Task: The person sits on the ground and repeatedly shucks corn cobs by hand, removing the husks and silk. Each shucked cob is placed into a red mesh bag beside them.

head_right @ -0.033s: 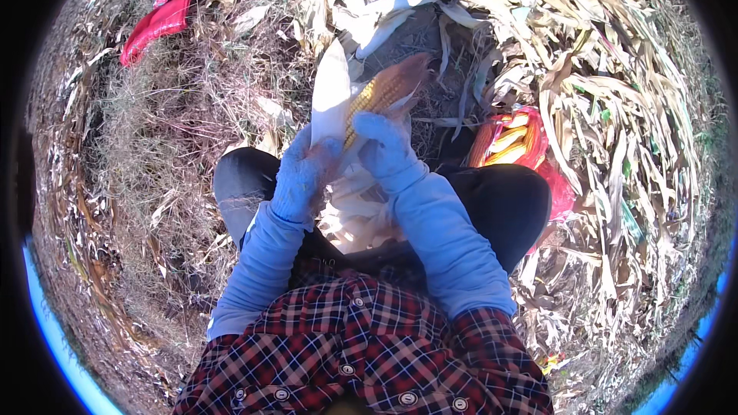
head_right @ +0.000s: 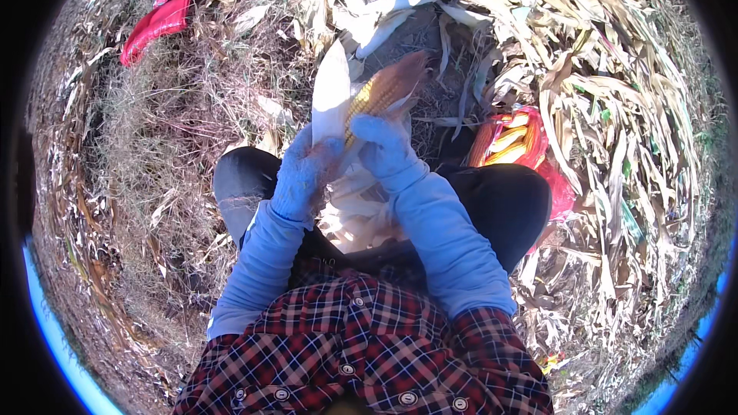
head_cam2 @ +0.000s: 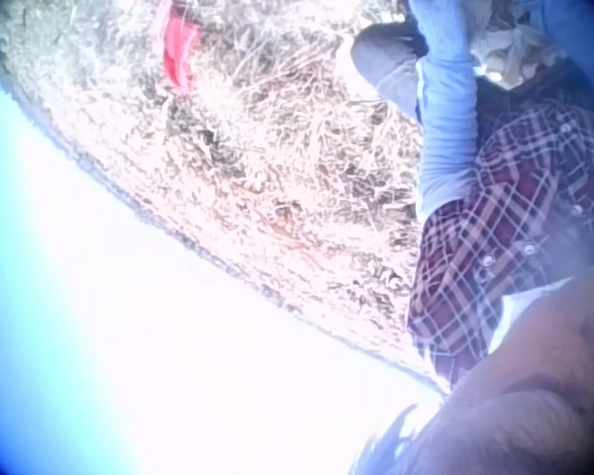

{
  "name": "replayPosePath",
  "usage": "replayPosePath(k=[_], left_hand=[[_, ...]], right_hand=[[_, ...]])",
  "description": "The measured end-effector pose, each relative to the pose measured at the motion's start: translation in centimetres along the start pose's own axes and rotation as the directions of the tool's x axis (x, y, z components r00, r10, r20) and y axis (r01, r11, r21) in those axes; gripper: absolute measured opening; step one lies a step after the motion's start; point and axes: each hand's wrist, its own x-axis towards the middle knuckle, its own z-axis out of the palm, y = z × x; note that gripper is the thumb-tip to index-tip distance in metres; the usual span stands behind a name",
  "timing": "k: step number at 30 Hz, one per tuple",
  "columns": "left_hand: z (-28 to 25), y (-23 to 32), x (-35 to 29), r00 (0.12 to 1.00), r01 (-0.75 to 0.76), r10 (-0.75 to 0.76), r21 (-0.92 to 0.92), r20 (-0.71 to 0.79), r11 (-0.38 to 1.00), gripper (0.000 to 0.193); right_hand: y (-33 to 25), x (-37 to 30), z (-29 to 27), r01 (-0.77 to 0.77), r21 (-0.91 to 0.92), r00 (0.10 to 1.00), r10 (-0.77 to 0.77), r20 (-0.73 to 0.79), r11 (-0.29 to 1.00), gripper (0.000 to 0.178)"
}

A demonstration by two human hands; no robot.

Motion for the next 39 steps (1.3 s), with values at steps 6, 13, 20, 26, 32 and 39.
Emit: replayPosePath(k=[6,13,20,26,32,39], left_hand=[[0.8,0.5,0.0,0.995,-0.039,0.043,0.046,-0.087,0.998,0.024],[-2.2,-1.2,2.1,0.958,-0.162,-0.001,-0.547,-0.286,0.821,0.015],[-3.8,-3.9,2.2,0.886,0.137,-0.318,-0.466,-0.337,0.874,0.027],[-2.2,-2.7,0.5,0.995,-0.003,-0.064,-0.68,-0.072,0.733,0.036],[-3.8,-2.4,0.6,0.951,0.275,-0.308,-0.439,-0.003,0.855,0.015],[-3.1,-3.3,0.4,0.938,0.208,-0.29,-0.358,-0.192,0.91,0.015]], right_hand=[[-0.4,-0.7,0.4,-0.067,-0.123,0.998,0.069,0.012,0.99,0.058],[-0.7,0.9,0.2,0.172,0.1,0.983,-0.164,-0.081,0.98,0.047],[-0.6,1.2,-0.4,0.128,0.2,0.991,-0.117,-0.066,0.971,0.028],[-0.8,1.6,-1.3,0.202,0.171,0.904,-0.117,-0.412,0.964,0.032],[-0.2,1.2,-0.8,0.08,0.073,0.921,-0.045,-0.388,0.994,0.035],[-0.7,1.5,-1.9,0.112,0.063,0.904,-0.075,-0.422,0.992,0.025]])
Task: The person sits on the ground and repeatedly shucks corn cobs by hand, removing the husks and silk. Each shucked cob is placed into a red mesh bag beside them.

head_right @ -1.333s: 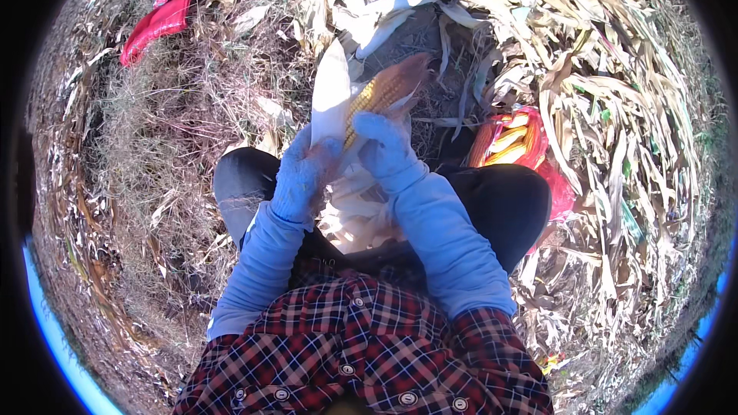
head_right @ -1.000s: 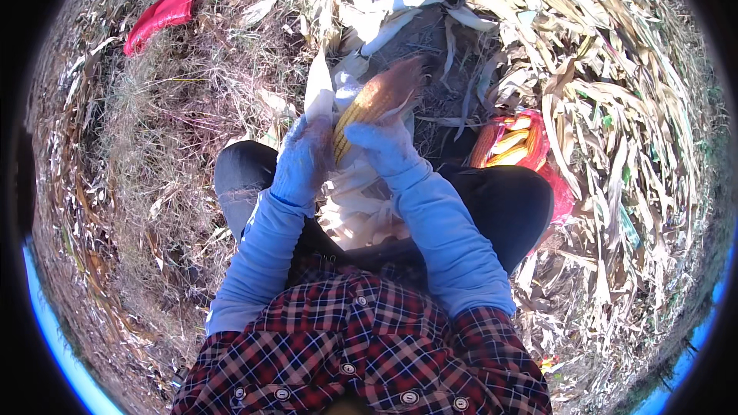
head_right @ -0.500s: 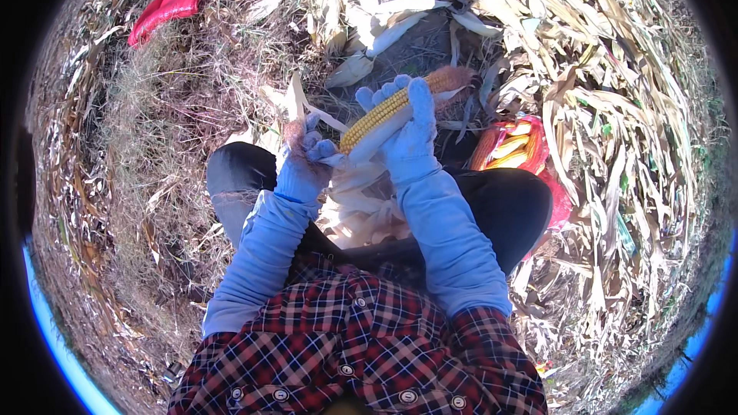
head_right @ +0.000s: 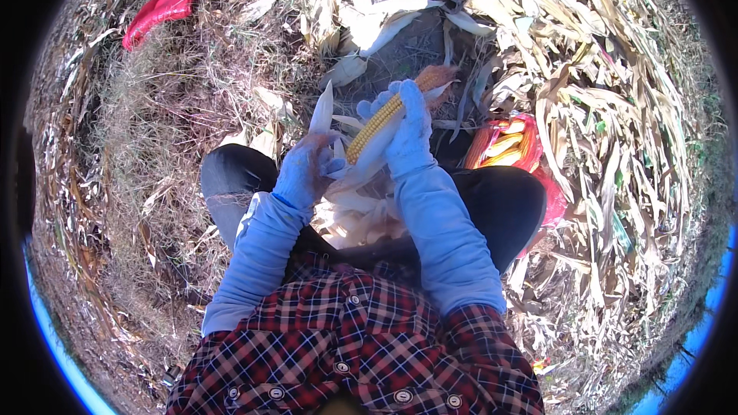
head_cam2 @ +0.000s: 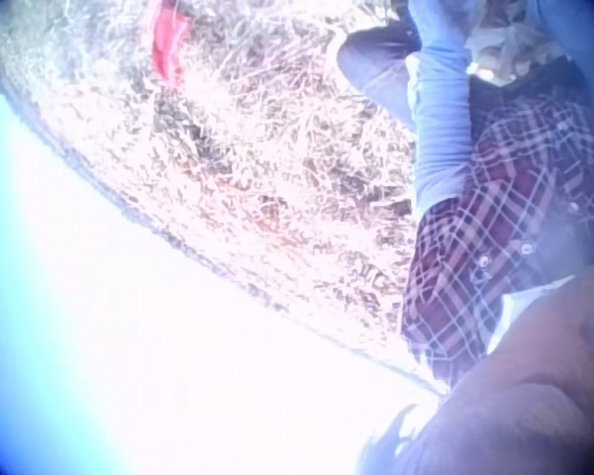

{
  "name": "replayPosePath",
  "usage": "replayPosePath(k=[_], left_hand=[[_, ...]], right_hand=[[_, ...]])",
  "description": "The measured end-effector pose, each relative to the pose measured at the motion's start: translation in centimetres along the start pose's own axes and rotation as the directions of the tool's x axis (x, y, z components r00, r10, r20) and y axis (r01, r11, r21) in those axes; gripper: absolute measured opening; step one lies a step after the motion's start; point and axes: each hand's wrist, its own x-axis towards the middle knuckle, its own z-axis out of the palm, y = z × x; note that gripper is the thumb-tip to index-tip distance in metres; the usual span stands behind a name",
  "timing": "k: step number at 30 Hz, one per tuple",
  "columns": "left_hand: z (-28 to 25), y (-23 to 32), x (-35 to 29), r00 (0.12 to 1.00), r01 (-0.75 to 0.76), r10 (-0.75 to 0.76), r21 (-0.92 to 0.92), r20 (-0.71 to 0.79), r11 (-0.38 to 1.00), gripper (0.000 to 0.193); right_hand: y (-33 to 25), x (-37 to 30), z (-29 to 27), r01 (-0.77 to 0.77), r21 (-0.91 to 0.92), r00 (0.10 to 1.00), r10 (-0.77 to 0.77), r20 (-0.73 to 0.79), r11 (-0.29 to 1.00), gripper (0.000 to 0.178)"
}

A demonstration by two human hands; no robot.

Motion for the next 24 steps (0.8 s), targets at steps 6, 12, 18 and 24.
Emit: replayPosePath(k=[6,12,18,24], left_hand=[[-0.4,1.1,-0.6,0.844,-0.481,0.492,0.105,-0.212,0.87,0.055],[-0.6,-1.8,1.4,0.509,-0.759,0.674,0.648,0.535,0.059,0.067],[1.2,-3.4,-0.1,0.969,-0.128,-0.036,0.62,0.244,0.774,0.054],[3.4,-1.9,-1.8,0.995,0.004,-0.092,0.917,0.036,0.399,0.032]], right_hand=[[-1.3,0.2,-0.5,0.081,-0.154,0.996,-0.084,-0.017,0.985,0.029],[0.7,-0.6,-0.4,-0.023,-0.131,0.999,0.026,0.022,0.991,0.029],[0.0,-0.2,0.3,0.095,-0.128,0.982,-0.114,-0.152,0.987,0.032],[0.5,-0.1,0.4,0.147,-0.166,0.989,-0.144,0.03,0.975,0.032]])
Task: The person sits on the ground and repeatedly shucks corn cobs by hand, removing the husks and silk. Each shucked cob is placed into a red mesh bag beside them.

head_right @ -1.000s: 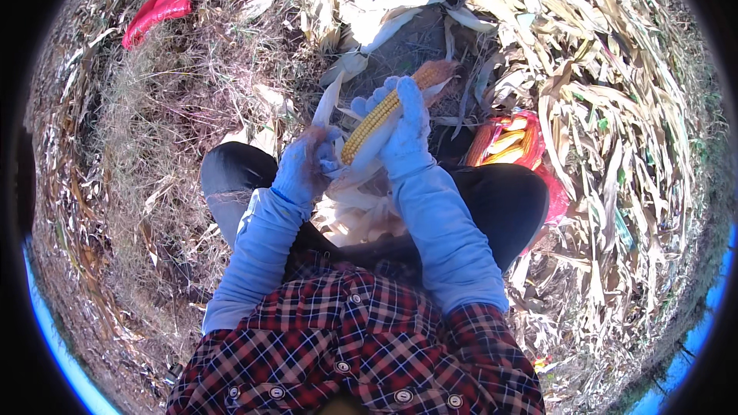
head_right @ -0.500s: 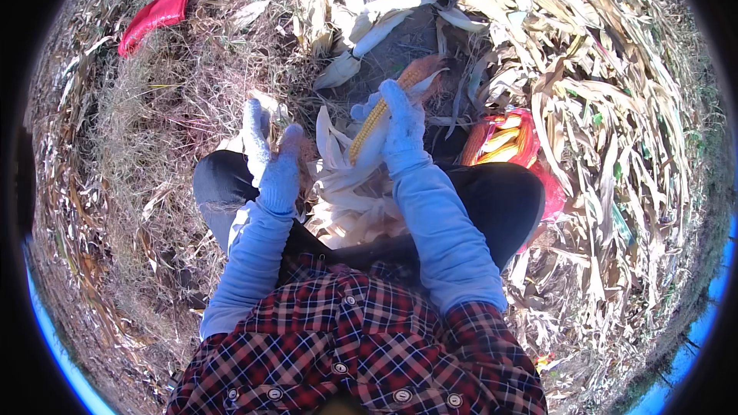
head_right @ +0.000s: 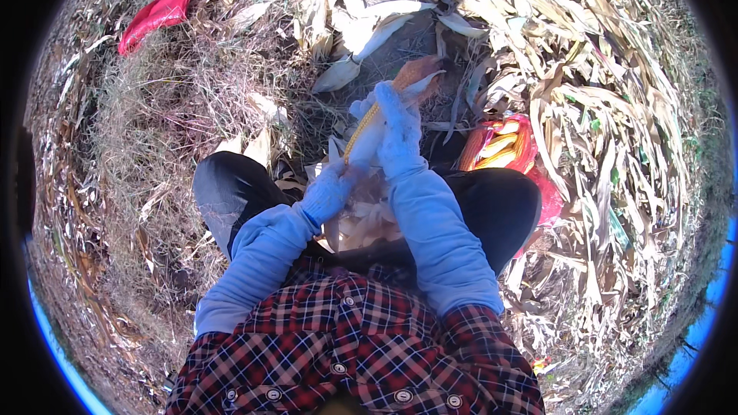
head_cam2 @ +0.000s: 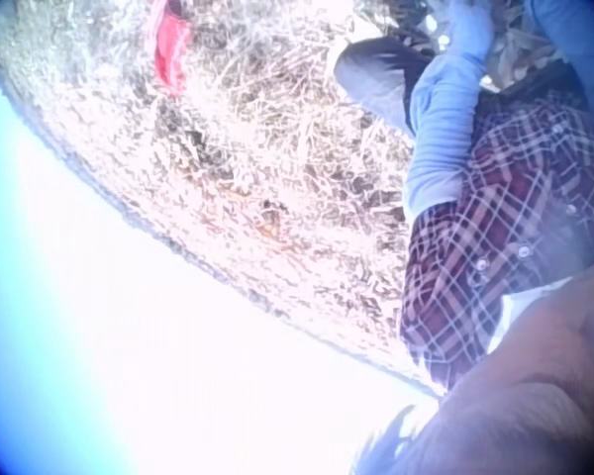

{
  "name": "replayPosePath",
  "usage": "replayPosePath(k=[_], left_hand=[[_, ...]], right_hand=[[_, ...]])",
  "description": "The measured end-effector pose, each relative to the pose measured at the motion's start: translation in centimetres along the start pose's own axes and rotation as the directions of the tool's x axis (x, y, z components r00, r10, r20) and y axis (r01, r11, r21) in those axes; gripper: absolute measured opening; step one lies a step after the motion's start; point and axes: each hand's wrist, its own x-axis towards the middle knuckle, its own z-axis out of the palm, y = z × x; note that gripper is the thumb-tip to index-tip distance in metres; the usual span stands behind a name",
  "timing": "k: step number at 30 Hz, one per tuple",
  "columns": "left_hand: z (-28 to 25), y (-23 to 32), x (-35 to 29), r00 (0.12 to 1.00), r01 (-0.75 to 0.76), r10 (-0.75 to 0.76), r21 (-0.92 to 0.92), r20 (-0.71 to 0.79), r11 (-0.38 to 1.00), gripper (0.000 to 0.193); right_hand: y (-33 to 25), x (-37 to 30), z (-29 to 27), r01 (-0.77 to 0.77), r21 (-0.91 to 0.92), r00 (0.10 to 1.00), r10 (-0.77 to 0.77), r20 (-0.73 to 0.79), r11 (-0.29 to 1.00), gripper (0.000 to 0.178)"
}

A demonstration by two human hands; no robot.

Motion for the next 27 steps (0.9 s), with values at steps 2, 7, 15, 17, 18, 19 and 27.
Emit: replayPosePath(k=[2,7,15,17,18,19,27], left_hand=[[0.4,-3.2,1.7,0.988,-0.145,0.151,-0.145,0.032,0.979,0.029],[-0.2,-3.3,1.4,0.973,-0.194,0.206,-0.121,0.101,0.974,0.03],[0.6,-4.0,1.6,0.972,-0.229,0.23,0.032,-0.042,0.973,0.046],[0.8,-4.5,2.3,0.977,-0.208,0.208,0.018,-0.034,0.978,0.054],[0.9,-4.7,2.6,0.98,-0.198,0.198,0.011,-0.028,0.98,0.058],[0.9,-4.8,2.8,0.984,-0.177,0.177,0.016,-0.019,0.984,0.06],[1.3,-6.6,3.9,0.957,-0.288,0.29,0.141,0.012,0.947,0.05]], right_hand=[[-1.0,-0.5,1.2,-0.067,0.022,0.985,0.063,0.162,0.998,0.033],[-1.3,-0.5,0.2,-0.225,-0.023,0.937,0.223,0.27,0.974,0.034],[0.0,-0.8,0.6,-0.039,-0.379,0.992,-0.011,-0.128,0.925,0.04],[0.1,-0.9,0.8,-0.015,-0.428,0.985,-0.061,-0.164,0.904,0.043],[0.3,-0.7,0.5,-0.01,-0.446,0.983,-0.074,-0.17,0.895,0.045],[0.4,-0.6,0.2,-0.005,-0.464,0.981,-0.087,-0.176,0.886,0.046],[1.8,-1.3,-0.9,0.318,-0.924,0.943,-0.171,0.285,0.213,0.087]])
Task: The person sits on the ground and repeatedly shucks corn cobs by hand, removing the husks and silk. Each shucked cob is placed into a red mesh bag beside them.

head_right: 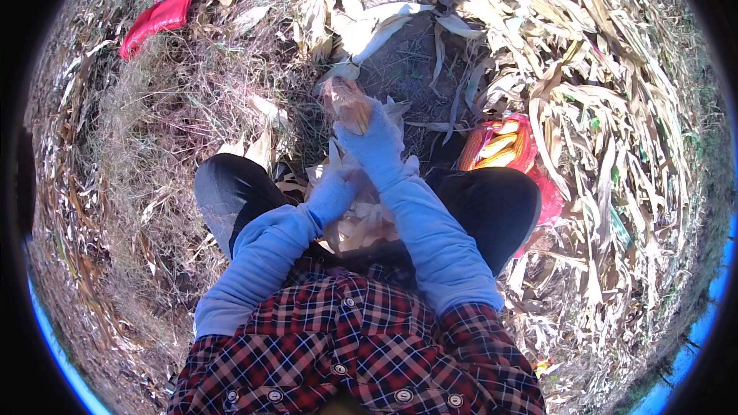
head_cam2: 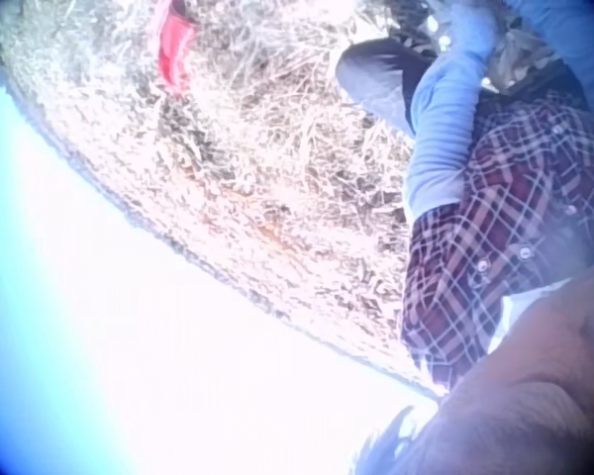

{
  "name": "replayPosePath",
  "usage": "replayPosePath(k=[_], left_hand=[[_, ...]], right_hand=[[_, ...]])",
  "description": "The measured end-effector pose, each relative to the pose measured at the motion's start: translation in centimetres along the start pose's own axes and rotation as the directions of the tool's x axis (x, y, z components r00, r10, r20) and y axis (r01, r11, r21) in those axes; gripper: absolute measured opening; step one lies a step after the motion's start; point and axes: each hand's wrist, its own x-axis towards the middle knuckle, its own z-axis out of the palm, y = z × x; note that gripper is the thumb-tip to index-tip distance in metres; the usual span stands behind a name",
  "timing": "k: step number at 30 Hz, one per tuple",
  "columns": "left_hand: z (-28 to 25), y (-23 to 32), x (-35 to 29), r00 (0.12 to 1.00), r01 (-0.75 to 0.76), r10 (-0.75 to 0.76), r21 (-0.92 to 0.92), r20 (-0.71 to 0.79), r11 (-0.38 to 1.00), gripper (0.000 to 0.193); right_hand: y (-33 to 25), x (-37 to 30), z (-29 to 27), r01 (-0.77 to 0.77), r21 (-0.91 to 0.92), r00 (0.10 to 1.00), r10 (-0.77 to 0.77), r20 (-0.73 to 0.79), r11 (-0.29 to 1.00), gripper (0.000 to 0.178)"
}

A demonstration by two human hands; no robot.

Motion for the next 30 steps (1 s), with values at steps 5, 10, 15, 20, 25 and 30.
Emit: replayPosePath(k=[5,10,15,20,25,30], left_hand=[[-2.7,1.6,0.7,0.93,-0.005,-0.203,-0.566,-0.305,0.825,0.038],[-4.6,1.8,3.0,0.882,-0.243,-0.036,-0.52,-0.47,0.819,0.037],[-5.5,3.4,3.8,0.885,-0.294,-0.161,-0.793,-0.437,0.534,0.03],[-5.1,-0.7,7.2,0.834,-0.386,-0.122,-0.727,-0.538,0.568,0.025],[-4.8,-13.9,10.5,0.885,-0.339,-0.142,-0.822,-0.444,0.458,0.05],[-5.1,-12.8,9.3,0.888,-0.362,-0.066,-0.779,-0.455,0.512,0.048]], right_hand=[[0.4,0.7,-1.1,-0.23,-0.109,0.956,0.245,0.161,0.967,0.088],[-0.6,-0.2,0.3,-0.296,-0.311,0.841,0.401,0.363,0.903,0.083],[-2.3,-1.2,1.2,-0.238,-0.377,0.783,0.406,0.471,0.895,0.079],[1.4,-1.7,2.2,-0.414,0.117,0.744,0.261,0.615,0.903,0.07],[-2.6,-3.1,0.9,-0.744,0.482,0.614,0.191,0.766,0.462,0.054],[-1.8,-2.9,0.5,-0.757,0.604,0.651,0.204,0.732,0.247,0.051]])
